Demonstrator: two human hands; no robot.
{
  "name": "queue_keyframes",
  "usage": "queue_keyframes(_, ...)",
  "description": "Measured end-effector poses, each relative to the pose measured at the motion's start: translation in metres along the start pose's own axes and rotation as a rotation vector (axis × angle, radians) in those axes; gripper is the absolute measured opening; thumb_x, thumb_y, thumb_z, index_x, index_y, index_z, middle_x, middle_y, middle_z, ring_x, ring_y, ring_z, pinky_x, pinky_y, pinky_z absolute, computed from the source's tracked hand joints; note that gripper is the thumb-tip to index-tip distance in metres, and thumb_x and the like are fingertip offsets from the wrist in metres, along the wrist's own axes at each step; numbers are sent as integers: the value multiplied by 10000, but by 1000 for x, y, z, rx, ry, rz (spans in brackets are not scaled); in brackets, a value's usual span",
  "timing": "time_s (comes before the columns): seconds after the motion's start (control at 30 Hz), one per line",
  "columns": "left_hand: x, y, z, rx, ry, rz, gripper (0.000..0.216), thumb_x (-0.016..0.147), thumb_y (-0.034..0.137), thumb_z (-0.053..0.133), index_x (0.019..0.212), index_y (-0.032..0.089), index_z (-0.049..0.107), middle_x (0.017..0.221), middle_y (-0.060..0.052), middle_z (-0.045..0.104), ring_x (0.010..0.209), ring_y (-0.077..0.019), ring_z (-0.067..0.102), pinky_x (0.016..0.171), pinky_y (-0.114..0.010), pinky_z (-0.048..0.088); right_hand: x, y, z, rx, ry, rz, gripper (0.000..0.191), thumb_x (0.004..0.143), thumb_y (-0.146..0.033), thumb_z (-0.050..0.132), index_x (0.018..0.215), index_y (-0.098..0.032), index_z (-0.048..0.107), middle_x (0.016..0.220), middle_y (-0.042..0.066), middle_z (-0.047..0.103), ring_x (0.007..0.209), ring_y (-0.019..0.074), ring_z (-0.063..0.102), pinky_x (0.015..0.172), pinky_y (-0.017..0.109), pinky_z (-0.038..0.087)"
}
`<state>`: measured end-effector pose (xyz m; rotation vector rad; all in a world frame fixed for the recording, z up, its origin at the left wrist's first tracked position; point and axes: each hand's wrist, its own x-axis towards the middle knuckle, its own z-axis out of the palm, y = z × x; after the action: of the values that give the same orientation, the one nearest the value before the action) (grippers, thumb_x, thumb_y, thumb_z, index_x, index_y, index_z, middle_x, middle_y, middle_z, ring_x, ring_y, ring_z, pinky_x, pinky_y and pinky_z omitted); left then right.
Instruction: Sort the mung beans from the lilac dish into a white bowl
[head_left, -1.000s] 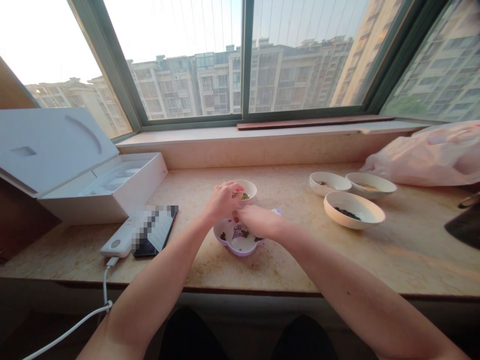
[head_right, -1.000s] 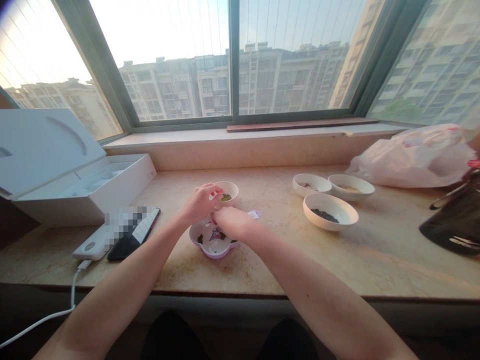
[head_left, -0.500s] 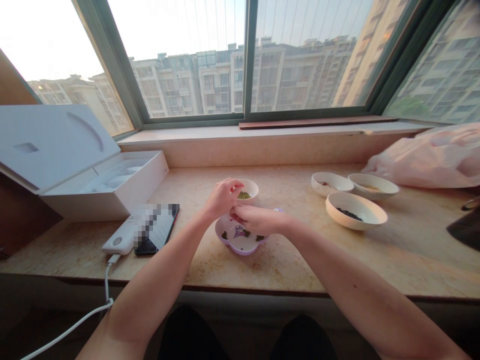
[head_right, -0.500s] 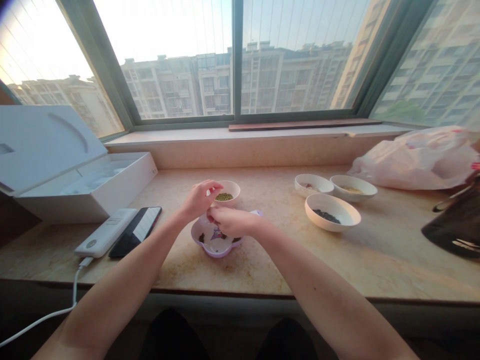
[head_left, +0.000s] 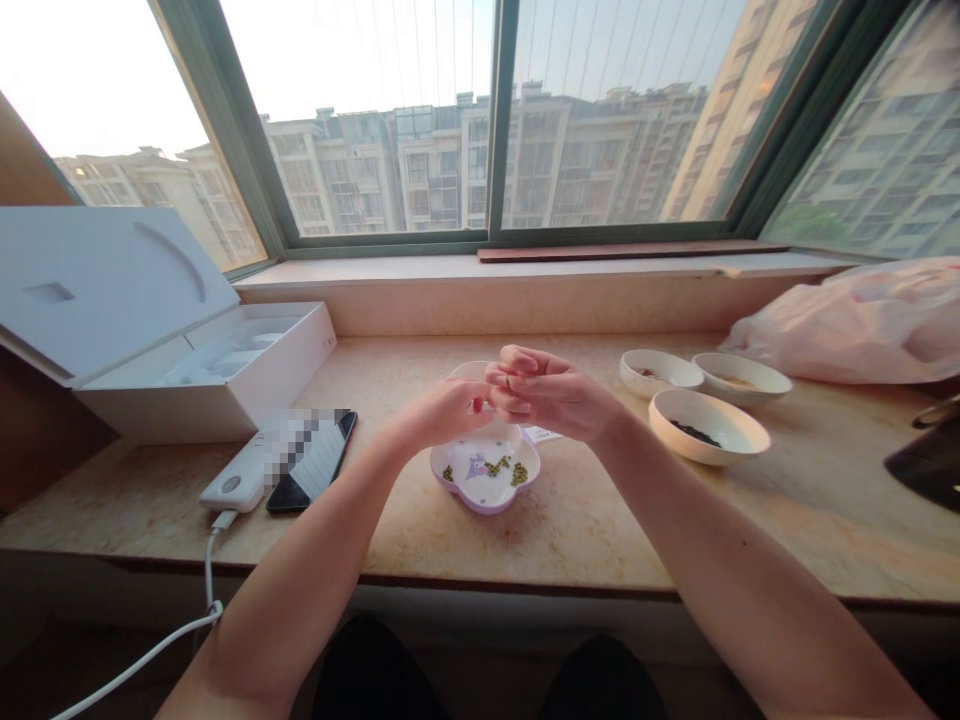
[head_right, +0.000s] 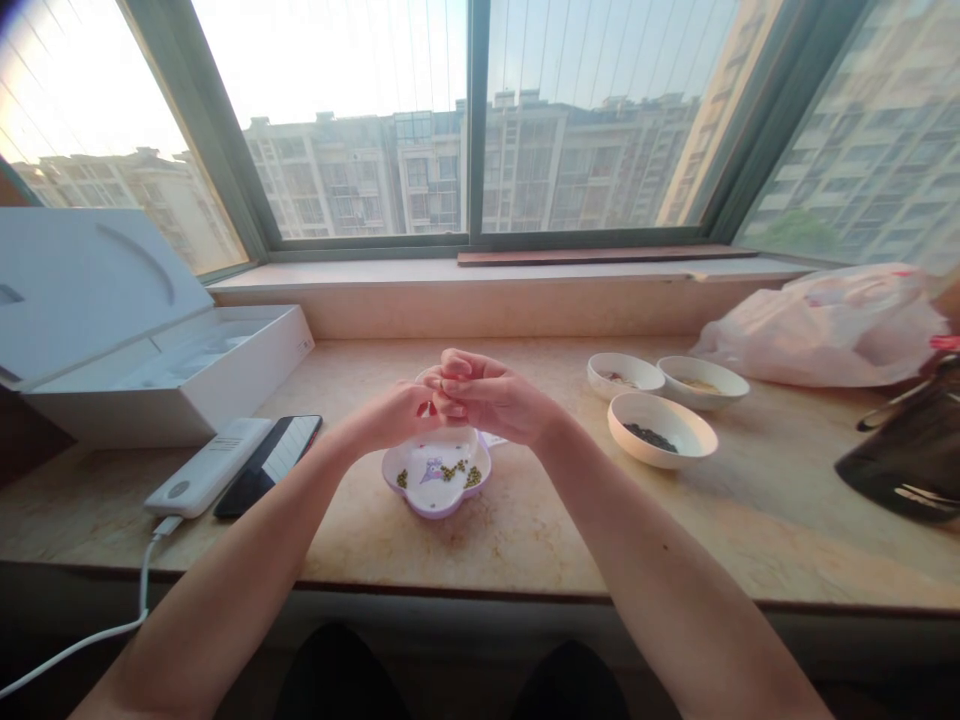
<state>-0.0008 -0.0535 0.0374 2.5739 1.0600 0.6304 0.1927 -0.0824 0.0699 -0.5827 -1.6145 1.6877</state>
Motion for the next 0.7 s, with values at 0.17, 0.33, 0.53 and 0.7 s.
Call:
queue_keyframes(0.17, -7, 6, 7, -108, -343, -34, 126, 672, 150, 741, 779, 215, 738, 716, 18, 655, 654, -134, 567, 596, -245, 373, -9, -6, 0, 1, 6, -16, 579, 714, -345, 710, 774, -243, 143, 847, -9, 424, 580, 86, 330, 527, 256, 331)
queue_keyframes(0.33, -8, 3, 13, -143, -372, -99, 156, 629, 124, 727, 748, 224, 744, 718, 11, 675, 637, -143, 568, 575, -249, 363, -13, -5, 1, -7, 27, 7, 674, 629, -431, 740, 779, -248, 109, 804, -10, 409, 567, 96, 302, 482, 255, 312)
queue_keyframes(0.53, -6, 1, 12, -127, -424, -146, 119, 659, 162, 723, 759, 225, 739, 690, 12, 686, 596, -143, 557, 569, -257, 360, -10, -3, 5, 63, -58, -3, 658, 641, -385, 745, 781, -250, 117, 820, -12, 429, 571, 93, 313, 490, 251, 321)
queue_keyframes(0.7, -5, 0, 17, -125, -438, -126, 98, 698, 190, 648, 744, 231, 724, 684, 8, 673, 611, -151, 558, 581, -270, 375, -9, -3, 7, 22, -32, -15, 604, 658, -378, 718, 791, -252, 143, 825, -11, 424, 585, 99, 320, 514, 261, 337)
